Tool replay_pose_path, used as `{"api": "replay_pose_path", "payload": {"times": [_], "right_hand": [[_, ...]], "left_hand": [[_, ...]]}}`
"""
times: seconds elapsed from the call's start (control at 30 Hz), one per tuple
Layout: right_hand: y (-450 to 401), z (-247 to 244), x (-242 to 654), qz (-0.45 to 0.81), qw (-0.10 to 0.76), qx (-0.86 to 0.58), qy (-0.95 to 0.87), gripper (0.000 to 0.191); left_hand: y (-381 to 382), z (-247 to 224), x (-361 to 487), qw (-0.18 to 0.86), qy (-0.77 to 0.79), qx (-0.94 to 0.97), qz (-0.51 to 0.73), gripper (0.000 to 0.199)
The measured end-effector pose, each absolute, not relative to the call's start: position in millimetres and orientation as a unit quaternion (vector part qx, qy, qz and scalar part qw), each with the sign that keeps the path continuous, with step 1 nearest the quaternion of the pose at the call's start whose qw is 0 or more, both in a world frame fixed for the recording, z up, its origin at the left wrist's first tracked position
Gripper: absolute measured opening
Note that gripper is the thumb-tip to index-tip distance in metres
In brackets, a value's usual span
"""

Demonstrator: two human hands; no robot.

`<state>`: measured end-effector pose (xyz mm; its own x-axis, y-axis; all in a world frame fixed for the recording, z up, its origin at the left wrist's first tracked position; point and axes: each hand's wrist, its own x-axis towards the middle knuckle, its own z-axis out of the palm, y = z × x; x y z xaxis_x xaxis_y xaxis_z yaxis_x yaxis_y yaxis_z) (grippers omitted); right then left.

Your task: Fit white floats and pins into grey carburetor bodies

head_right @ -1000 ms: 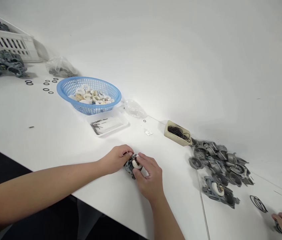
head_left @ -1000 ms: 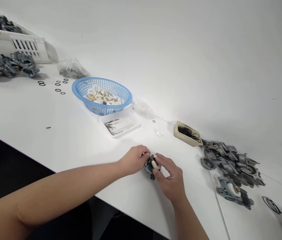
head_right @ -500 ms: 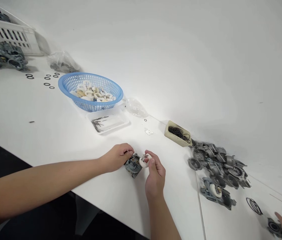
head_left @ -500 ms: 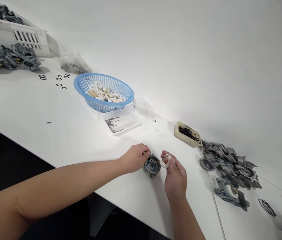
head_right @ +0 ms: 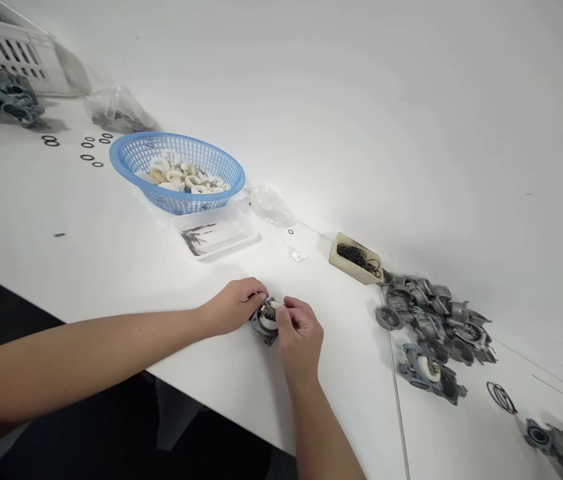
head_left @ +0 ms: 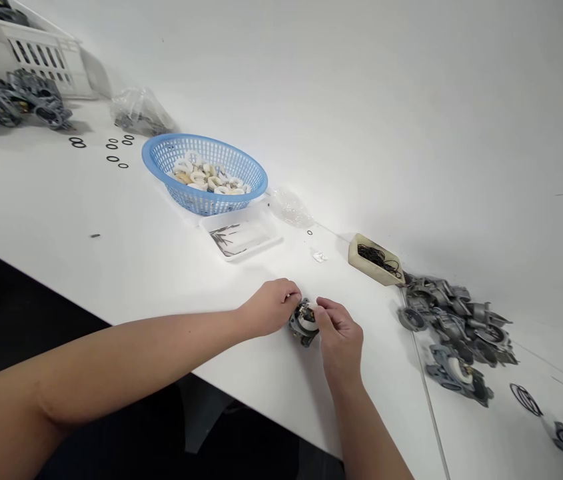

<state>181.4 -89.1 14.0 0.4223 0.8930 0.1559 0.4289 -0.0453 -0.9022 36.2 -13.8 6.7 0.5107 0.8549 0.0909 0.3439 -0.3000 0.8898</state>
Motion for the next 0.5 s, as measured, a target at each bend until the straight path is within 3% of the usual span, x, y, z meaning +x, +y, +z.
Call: {"api": "replay_pose_path", "payload": {"times": [0.13, 0.27, 0.5], "right_hand": [[-89.5, 11.5, 179.4, 0.252, 0.528, -0.683, -0.438, 0.022], [-91.6, 4.0, 178.2, 0.280, 0.549, -0.656, -0.436, 0.035], [-100.8, -8.6, 178.3, 0.191, 0.521, -0.618, -0.557, 0.061]], "left_hand": [[-13.8, 6.3, 36.0, 0.434, 0.401, 0.752, 0.290, 0.026], [-13.8, 7.2, 35.7, 0.429, 0.399, 0.756, 0.292, 0.025], [-14.3, 11.7, 34.7, 0.445, 0.406, 0.745, 0.286, 0.024]]}}
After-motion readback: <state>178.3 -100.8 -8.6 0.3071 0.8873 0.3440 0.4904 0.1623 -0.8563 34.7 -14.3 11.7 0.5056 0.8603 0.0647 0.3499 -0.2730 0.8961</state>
